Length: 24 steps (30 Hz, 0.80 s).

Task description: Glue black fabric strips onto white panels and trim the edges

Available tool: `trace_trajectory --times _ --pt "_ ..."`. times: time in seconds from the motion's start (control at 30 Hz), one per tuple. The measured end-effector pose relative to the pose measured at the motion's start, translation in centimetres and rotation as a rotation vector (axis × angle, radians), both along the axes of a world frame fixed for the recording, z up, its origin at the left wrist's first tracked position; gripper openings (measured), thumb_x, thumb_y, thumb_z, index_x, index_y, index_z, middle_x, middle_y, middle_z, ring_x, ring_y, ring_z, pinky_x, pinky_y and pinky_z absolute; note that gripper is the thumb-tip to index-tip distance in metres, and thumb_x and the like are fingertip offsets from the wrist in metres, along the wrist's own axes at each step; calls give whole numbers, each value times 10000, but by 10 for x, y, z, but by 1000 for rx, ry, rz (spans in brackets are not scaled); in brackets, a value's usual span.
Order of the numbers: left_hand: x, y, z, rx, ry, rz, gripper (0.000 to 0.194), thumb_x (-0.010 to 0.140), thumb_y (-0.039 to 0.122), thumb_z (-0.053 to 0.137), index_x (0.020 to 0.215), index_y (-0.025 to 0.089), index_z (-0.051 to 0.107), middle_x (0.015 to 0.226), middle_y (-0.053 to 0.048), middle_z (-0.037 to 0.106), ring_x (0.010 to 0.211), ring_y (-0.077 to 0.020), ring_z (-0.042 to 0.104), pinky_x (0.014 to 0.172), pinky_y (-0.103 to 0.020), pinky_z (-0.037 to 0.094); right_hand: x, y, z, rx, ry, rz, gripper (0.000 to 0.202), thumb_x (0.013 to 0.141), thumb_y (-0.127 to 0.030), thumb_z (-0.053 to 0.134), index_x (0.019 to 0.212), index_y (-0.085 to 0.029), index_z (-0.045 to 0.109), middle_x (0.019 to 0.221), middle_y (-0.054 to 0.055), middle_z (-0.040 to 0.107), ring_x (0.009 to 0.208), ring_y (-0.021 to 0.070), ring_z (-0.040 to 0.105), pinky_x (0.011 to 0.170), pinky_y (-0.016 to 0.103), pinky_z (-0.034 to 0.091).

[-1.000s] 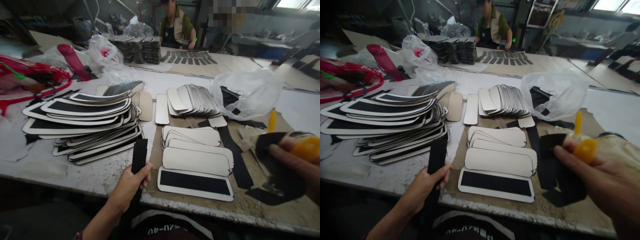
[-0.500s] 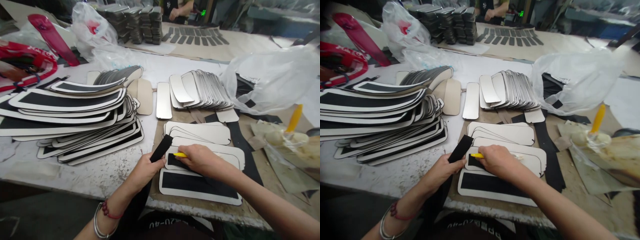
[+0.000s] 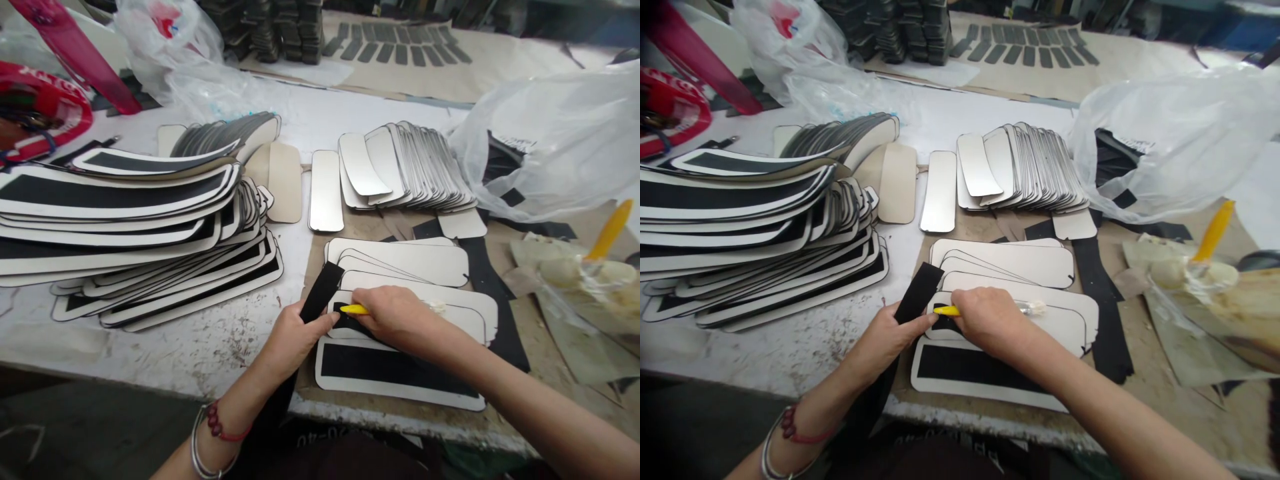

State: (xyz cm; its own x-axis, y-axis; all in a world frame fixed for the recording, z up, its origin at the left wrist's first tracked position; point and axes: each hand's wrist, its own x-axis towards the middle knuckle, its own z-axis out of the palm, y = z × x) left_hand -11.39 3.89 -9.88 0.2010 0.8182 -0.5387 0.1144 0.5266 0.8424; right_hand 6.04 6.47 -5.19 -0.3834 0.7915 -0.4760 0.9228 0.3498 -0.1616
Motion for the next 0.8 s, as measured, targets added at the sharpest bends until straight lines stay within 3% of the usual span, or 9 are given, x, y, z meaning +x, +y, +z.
trace_trajectory --times 0.2,0.3,0.43,0.5,0.63,0.8 --pt "5 -4 -2 42 29 55 289 686 389 680 628 162 511 504 77 383 468 -72 332 452 -199 271 11 -4 5 17 46 -29 212 861 -377 476 858 -204 599 749 64 667 715 223 623 543 260 324" --pt "4 -4 1 66 41 79 314 670 401 691 609 168 490 482 80 383 448 -72 333 440 -202 255 56 -21 9 -26 62 -118 216 850 -405 494 839 -214 597 770 55 660 728 222 610 586 271 355" --pt "0 -2 2 88 42 85 327 643 415 712 603 168 501 470 66 434 451 -84 375 453 -209 271 132 -57 8 -17 100 -386 260 872 -417 428 830 -212 582 841 60 645 742 209 593 649 287 384" --pt "-1 -2 0 101 54 70 335 643 422 711 582 168 502 463 54 453 457 -90 393 464 -214 286 152 -72 4 18 120 -479 278 885 -413 391 816 -203 559 808 58 636 723 198 582 649 281 384" --pt "-1 -2 0 122 153 38 383 663 435 693 501 175 462 435 44 449 454 -90 384 474 -220 286 147 -80 -4 129 57 -560 234 892 -357 364 789 -199 502 734 47 616 676 186 570 612 264 356" --pt "-2 -3 -2 88 187 59 424 642 450 708 465 174 440 435 38 454 463 -93 399 485 -218 310 132 -72 -7 191 -68 -633 245 891 -387 384 845 -194 528 793 71 649 727 200 597 612 259 325"
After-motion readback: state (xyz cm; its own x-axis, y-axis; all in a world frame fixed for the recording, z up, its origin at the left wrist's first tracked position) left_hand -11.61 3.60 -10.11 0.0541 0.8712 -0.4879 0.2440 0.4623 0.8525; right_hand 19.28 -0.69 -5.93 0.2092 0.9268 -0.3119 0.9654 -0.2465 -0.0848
